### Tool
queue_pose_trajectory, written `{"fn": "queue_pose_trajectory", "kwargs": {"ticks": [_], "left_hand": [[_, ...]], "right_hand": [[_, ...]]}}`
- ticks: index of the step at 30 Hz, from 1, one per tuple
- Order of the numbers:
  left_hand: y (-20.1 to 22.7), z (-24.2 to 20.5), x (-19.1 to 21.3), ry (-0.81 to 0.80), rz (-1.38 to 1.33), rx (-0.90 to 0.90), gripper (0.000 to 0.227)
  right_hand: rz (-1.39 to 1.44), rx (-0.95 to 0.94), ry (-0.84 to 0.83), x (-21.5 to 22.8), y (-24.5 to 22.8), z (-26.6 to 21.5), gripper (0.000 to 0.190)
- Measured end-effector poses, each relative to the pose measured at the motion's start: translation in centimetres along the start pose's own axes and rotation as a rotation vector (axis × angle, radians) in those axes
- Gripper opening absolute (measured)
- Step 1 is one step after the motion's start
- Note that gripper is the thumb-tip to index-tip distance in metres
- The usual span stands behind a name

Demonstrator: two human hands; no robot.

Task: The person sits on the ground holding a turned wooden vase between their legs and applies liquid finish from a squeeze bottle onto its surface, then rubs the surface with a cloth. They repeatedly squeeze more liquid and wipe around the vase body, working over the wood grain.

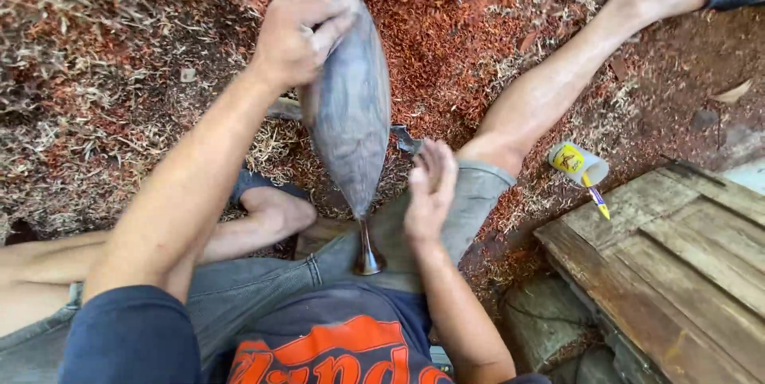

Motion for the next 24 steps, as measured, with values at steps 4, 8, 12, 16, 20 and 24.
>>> {"fn": "queue_pose_trajectory", "kwargs": {"ticks": [4, 8, 12, 16, 20, 24], "left_hand": [[5.9, -2.3, -0.7, 0.189, -0.591, 0.126, 0.020], [7.5, -6.0, -4.9, 0.131, -0.183, 0.160, 0.020], [8.9, -8.2, -6.8, -0.006, -0.147, 0.228, 0.024], [10.8, -9.5, -2.5, 0.194, 0.249, -0.272, 0.033], [-0.8, -11.7, 8.1, 0.887, 0.107, 0.231, 0.013], [-12.5, -19.1, 21.4, 1.568, -0.043, 0.852, 0.049]], "right_hand": [[0.167, 0.058, -0.124, -1.3, -5.0, 3.5, 0.061], [0.327, 0.027, -0.285, -4.5, -3.3, 7.7, 0.059], [0.536, -0.124, -0.164, -6.1, -3.3, 10.1, 0.040], [0.515, -0.270, -0.037, -3.1, -3.7, 10.8, 0.042], [0.249, -0.142, -0.236, 7.9, -4.0, 12.9, 0.049], [-0.010, 0.021, -0.470, 5.2, -1.3, 12.1, 0.056]]}}
Point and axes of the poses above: each hand's wrist, its own z-axis towards the middle knuckle, its own x-axis out of the back of the hand, y = z × x, the point moved 1 cm from there along z, towards the middle knuckle, and after that the axes turned 3 degrees about y, right-handed, at the moved point
